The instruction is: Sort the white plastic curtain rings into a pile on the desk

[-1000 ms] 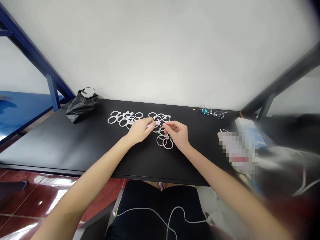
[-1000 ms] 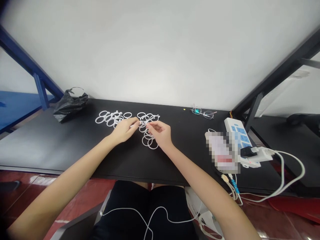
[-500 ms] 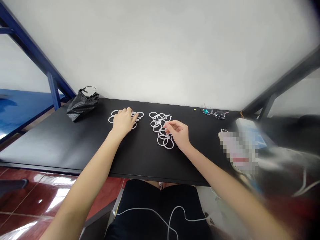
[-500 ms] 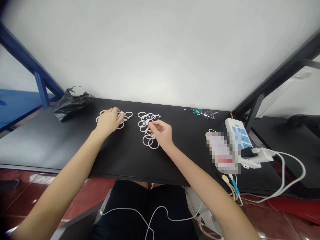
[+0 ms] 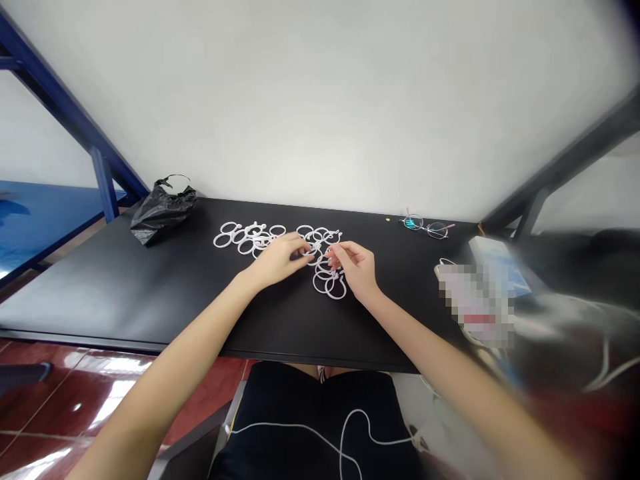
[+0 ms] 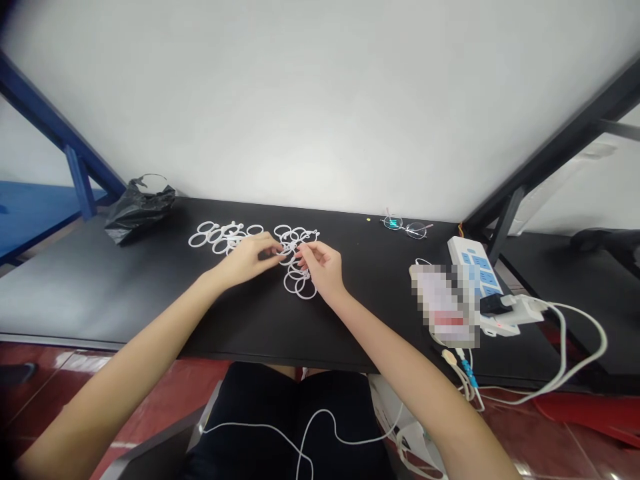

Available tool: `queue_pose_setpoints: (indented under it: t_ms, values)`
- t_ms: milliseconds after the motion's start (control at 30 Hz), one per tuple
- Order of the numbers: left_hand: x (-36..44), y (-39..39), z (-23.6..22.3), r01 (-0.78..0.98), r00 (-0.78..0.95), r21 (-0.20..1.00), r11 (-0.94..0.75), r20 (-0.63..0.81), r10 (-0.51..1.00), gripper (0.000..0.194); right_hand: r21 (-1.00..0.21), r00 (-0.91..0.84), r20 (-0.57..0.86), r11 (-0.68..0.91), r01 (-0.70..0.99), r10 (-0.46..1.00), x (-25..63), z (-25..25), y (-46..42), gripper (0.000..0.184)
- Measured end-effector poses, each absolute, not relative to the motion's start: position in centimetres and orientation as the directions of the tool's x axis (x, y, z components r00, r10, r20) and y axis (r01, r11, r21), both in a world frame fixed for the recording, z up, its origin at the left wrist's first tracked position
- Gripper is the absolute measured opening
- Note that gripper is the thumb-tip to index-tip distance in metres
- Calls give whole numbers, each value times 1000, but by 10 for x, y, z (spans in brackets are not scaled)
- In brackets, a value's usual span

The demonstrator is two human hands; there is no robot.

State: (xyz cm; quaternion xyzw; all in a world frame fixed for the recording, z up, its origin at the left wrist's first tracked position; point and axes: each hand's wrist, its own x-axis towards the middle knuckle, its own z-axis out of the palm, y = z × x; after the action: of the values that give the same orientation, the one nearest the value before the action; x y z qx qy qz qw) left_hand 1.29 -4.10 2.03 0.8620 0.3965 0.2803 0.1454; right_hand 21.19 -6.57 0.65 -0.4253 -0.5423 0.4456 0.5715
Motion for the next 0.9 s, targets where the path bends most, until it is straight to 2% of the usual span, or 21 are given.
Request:
queue_pose_setpoints:
  t_ms: [133, 400, 567, 700, 800, 900]
  values:
    - [20, -43, 15, 567, 564, 542, -620, 293, 772, 21, -970, 16, 236, 237, -58, 972, 212, 8, -66, 31]
    - [13, -37, 11, 576, 585, 589, -566, 187, 789, 14, -970, 17, 233, 233, -65, 972, 212, 8, -67, 28]
    - [13, -37, 11, 540, 580, 618, -571, 219, 785, 16, -969, 24, 235, 237, -75, 972, 213, 7, -65, 26]
    - [11, -36, 16, 399, 500, 763, -509, 285, 818, 16, -968, 41, 239, 242, -71, 970, 214, 8, -64, 24]
    - [11, -37, 19, 212, 451, 915, -344, 220, 865, 20, -969, 45, 240, 242, -54, 970, 215, 6, -63, 23]
    - [12, -38, 22, 25, 450, 983, -184, 153, 880, 20, -969, 41, 245, 246, -18, 969, 214, 3, -62, 19]
